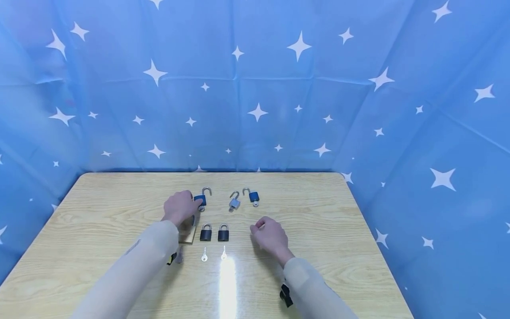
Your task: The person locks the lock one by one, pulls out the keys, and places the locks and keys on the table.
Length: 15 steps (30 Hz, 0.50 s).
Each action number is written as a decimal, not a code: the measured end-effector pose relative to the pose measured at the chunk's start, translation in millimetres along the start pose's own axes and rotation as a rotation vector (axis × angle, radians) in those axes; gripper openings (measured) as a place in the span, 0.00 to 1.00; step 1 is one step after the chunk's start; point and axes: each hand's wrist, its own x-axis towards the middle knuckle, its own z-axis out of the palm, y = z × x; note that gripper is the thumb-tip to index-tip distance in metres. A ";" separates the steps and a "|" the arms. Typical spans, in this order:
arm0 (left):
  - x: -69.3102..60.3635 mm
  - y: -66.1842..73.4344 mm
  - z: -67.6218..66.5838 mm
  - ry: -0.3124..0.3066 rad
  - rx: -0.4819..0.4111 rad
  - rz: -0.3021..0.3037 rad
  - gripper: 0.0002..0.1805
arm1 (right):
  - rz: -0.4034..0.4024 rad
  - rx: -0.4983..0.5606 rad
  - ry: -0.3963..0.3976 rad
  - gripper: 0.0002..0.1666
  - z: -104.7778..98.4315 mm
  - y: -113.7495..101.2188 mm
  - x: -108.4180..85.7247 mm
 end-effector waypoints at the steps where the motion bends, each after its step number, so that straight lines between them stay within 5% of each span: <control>1: 0.9 2.2 0.3 -0.003 -0.001 -0.006 0.26 | 0.006 0.003 -0.001 0.14 -0.3 0.4 0.3; 15: 13.9 16.2 9.3 -0.011 -0.032 -0.141 0.25 | 0.023 0.017 -0.019 0.16 -2.1 5.6 0.4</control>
